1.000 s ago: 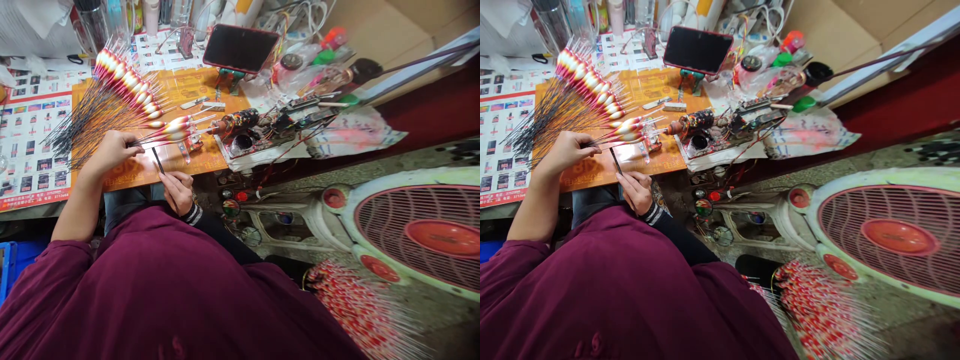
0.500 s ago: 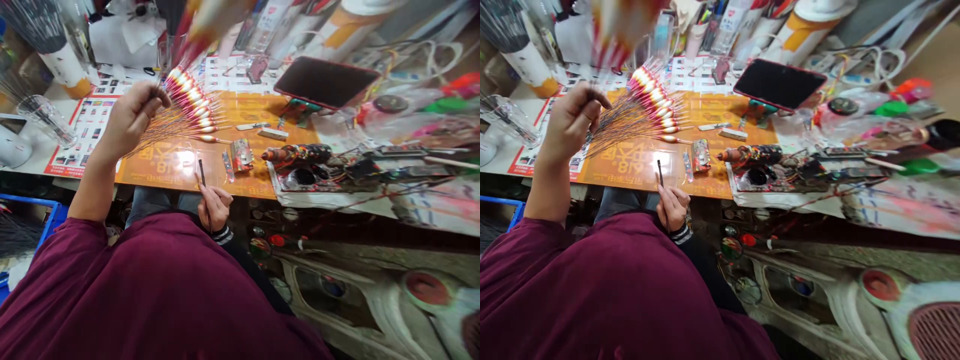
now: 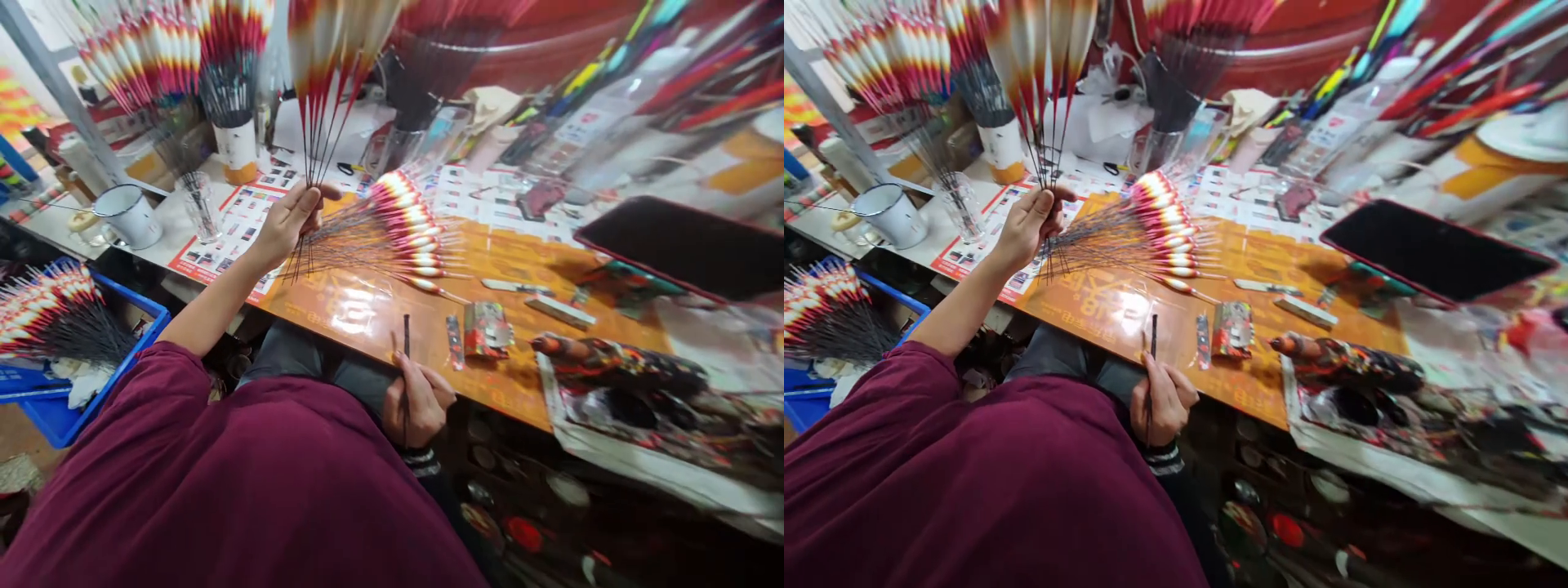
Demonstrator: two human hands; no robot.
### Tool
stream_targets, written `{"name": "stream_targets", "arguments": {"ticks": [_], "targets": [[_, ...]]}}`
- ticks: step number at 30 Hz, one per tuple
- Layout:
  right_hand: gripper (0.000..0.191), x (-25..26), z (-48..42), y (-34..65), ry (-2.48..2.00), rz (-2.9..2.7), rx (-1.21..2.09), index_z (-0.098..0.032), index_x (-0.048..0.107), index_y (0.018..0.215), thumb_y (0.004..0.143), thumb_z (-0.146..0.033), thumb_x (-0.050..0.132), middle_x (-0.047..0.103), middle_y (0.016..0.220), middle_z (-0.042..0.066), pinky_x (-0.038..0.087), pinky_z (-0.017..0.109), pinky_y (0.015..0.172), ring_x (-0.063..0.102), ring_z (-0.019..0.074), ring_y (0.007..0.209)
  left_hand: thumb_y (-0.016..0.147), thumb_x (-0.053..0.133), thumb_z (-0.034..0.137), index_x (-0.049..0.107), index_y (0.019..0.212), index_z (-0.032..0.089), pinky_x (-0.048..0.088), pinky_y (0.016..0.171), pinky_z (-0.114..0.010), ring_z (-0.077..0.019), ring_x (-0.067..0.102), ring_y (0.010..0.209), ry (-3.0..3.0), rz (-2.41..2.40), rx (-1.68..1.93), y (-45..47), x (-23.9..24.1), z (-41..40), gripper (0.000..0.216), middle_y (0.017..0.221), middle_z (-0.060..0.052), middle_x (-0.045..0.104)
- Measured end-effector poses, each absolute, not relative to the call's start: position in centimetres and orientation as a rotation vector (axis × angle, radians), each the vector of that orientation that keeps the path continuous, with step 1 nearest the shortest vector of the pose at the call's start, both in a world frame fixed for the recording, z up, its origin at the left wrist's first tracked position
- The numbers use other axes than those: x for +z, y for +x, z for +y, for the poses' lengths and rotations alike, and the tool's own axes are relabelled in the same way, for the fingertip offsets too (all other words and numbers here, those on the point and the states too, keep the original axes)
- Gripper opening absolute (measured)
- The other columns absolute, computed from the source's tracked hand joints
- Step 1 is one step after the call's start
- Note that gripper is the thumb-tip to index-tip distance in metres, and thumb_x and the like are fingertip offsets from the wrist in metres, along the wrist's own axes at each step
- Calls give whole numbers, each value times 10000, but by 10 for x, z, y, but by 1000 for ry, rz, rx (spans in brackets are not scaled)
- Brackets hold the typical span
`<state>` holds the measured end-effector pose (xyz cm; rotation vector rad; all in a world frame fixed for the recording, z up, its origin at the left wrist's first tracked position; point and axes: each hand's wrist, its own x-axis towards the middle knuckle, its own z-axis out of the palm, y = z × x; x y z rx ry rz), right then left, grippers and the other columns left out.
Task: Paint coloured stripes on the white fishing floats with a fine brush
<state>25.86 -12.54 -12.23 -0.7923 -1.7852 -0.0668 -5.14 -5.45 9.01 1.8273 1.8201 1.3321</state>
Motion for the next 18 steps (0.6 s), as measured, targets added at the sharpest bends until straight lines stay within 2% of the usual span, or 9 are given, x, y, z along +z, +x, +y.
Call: {"name": "stream_targets", "arguments": {"ticks": [3, 7, 9, 11, 13, 16, 18], "targets": [[559, -124, -124, 258, -777, -1768, -96, -244, 641, 1498, 954, -116, 614, 833, 1147, 82, 589, 449, 914, 750, 284, 1011, 1127, 441, 650, 685, 1154, 202, 496, 726, -348, -161, 665, 843, 1844, 1948, 1339, -84, 116, -70, 511, 980, -71, 673], [530, -128, -123, 257, -783, -1754, -95, -241, 654, 1480, 961, -139, 614, 838, 1129, 83, 593, 458, 892, 762, 290, 986, 1096, 366, 750, 616, 925, 191, 400, 702, -315, -204, 664, 1043, 1895, 2312, 1471, -134, 170, -96, 636, 833, -18, 562], [521, -129, -123, 257, -801, -1752, -90, -251, 657, 1474, 965, -151, 607, 840, 1124, 80, 599, 466, 883, 767, 293, 974, 1121, 288, 669, 445, 811, 185, 298, 643, -278, -108, 610, 982, 1896, 2401, 1624, -158, 199, -109, 596, 742, 16, 445], [529, -130, -123, 257, -810, -1756, -86, -262, 649, 1483, 967, -156, 601, 839, 1133, 77, 603, 474, 883, 768, 297, 978, 1171, 252, 433, 217, 779, 184, 187, 625, -269, 29, 503, 815, 1893, 2448, 1713, -179, 222, -119, 466, 723, 49, 307], [547, -129, -124, 256, -805, -1760, -81, -267, 637, 1498, 964, -150, 598, 837, 1141, 75, 600, 476, 888, 763, 298, 987, 1173, 190, 297, 38, 789, 206, 127, 627, -289, 75, 402, 720, 1902, 2626, 1663, -197, 237, -126, 423, 730, 37, 147], [563, -126, -124, 255, -796, -1746, -91, -264, 638, 1499, 952, -132, 605, 838, 1132, 74, 592, 461, 889, 752, 294, 990, 1163, 127, 330, -63, 807, 222, 126, 627, -292, 98, 390, 712, 1880, 2899, 1330, -222, 241, -128, 417, 780, 1, 30], [558, -124, -124, 253, -790, -1730, -108, -259, 647, 1489, 948, -124, 615, 840, 1118, 74, 593, 447, 887, 750, 286, 982, 1157, 140, 400, -20, 794, 208, 145, 622, -276, 112, 399, 704, 1795, 2900, 1206, -238, 233, -125, 441, 758, 16, 51]]}}
